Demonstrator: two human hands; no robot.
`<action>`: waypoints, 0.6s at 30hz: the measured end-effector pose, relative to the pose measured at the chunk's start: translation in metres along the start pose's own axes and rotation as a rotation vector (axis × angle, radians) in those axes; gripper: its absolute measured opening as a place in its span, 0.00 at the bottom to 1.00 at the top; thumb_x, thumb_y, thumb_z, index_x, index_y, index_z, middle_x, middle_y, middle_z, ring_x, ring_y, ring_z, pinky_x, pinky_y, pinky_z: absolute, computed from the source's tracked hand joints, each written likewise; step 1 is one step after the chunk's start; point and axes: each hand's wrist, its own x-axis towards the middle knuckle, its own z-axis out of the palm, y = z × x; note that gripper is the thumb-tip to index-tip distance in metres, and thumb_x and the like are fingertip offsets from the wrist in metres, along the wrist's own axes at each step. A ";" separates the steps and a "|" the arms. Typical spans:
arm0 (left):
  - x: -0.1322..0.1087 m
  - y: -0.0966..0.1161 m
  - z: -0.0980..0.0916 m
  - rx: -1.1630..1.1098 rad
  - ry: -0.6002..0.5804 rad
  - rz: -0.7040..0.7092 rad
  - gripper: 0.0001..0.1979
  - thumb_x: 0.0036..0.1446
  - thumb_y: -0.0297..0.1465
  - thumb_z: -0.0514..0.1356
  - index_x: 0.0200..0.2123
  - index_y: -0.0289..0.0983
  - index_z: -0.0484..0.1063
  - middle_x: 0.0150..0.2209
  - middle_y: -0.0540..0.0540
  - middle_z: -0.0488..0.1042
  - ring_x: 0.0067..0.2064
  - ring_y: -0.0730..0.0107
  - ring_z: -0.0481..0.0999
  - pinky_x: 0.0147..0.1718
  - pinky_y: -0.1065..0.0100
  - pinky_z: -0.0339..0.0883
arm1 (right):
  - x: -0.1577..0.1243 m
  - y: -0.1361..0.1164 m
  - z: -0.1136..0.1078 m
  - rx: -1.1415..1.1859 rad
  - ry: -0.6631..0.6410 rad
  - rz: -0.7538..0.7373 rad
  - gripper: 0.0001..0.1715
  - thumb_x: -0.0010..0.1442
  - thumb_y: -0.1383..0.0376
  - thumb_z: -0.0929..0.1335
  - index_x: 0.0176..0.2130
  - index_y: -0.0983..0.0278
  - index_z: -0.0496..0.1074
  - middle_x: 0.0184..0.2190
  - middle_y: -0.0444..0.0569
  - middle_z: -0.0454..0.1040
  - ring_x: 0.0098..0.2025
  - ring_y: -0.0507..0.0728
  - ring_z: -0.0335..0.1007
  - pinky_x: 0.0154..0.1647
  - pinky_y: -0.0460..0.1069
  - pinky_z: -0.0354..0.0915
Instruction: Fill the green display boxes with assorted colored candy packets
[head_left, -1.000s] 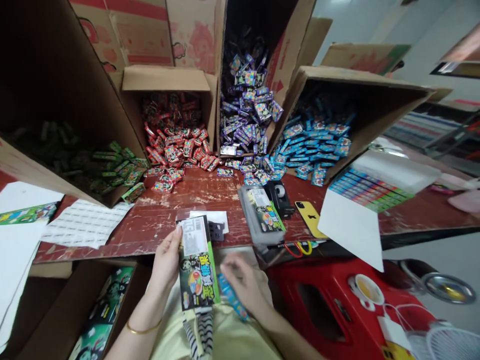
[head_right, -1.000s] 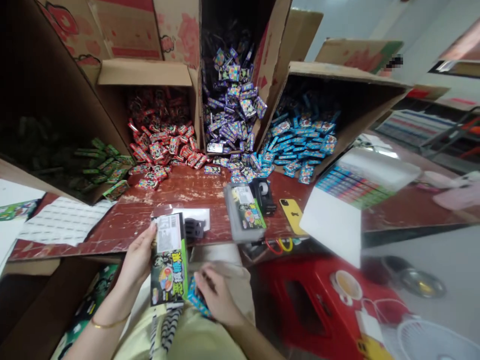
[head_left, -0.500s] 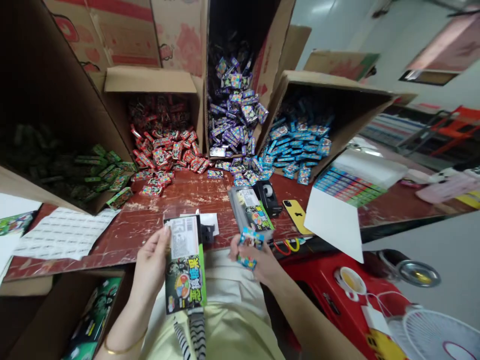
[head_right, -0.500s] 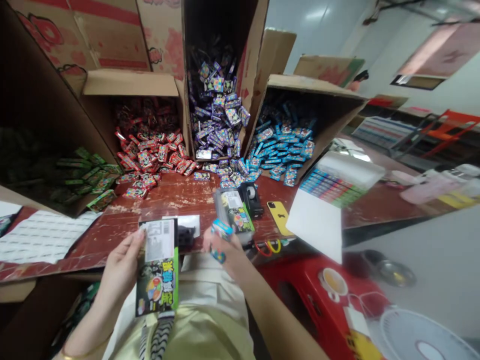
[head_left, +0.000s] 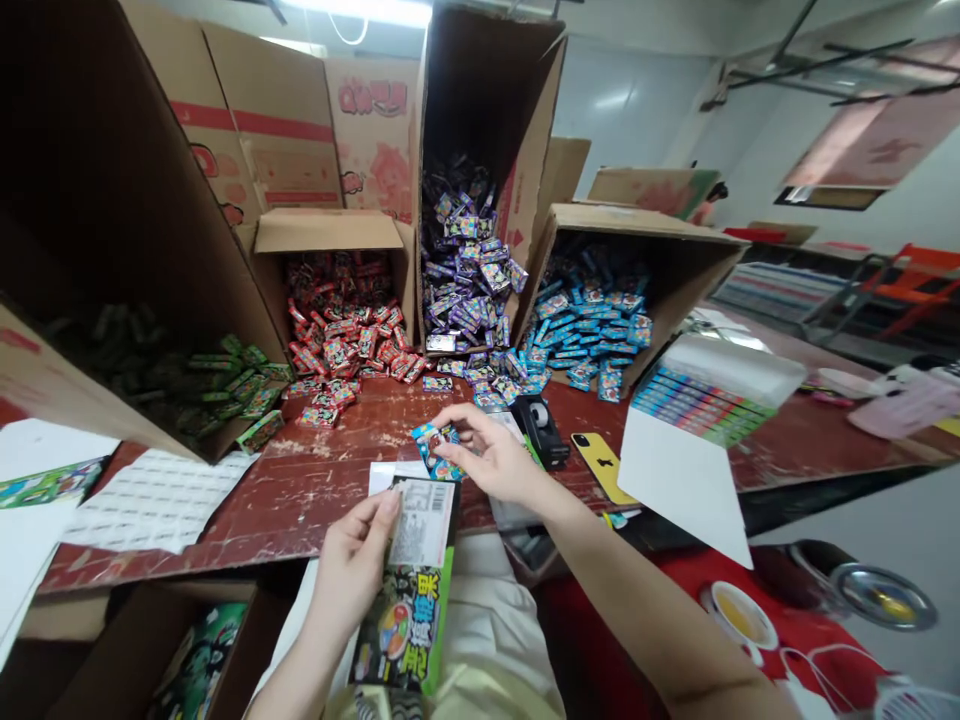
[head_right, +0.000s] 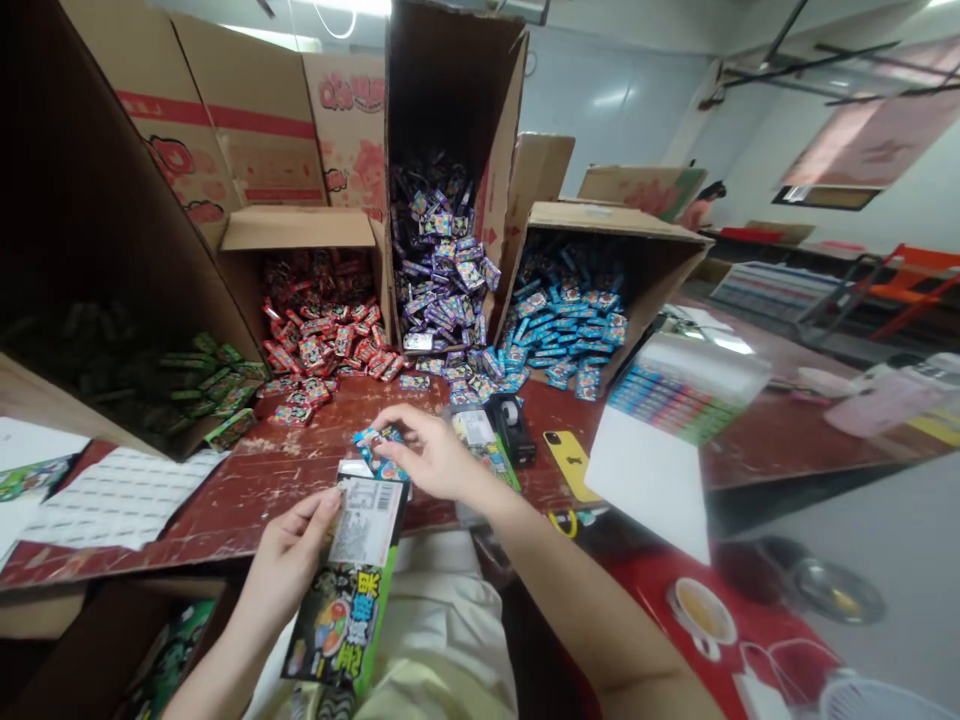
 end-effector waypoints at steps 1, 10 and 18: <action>0.000 -0.001 0.000 0.012 -0.005 0.005 0.20 0.52 0.45 0.61 0.40 0.36 0.78 0.31 0.46 0.79 0.32 0.69 0.73 0.32 0.74 0.67 | 0.001 -0.003 -0.002 -0.042 -0.034 0.011 0.08 0.59 0.63 0.66 0.41 0.62 0.67 0.36 0.46 0.70 0.32 0.51 0.69 0.34 0.47 0.66; 0.004 -0.001 0.015 0.112 -0.051 0.072 0.21 0.53 0.47 0.59 0.39 0.35 0.77 0.30 0.47 0.78 0.30 0.70 0.71 0.29 0.74 0.65 | 0.026 -0.030 -0.016 -0.273 -0.379 -0.051 0.04 0.57 0.71 0.66 0.30 0.65 0.70 0.28 0.44 0.72 0.33 0.51 0.69 0.38 0.47 0.65; -0.001 0.015 0.002 -0.027 0.115 -0.066 0.27 0.38 0.51 0.67 0.33 0.34 0.75 0.26 0.46 0.78 0.27 0.67 0.75 0.27 0.72 0.68 | -0.012 0.001 0.012 -0.066 -0.080 -0.050 0.07 0.52 0.65 0.73 0.33 0.64 0.73 0.44 0.51 0.72 0.49 0.55 0.68 0.54 0.53 0.62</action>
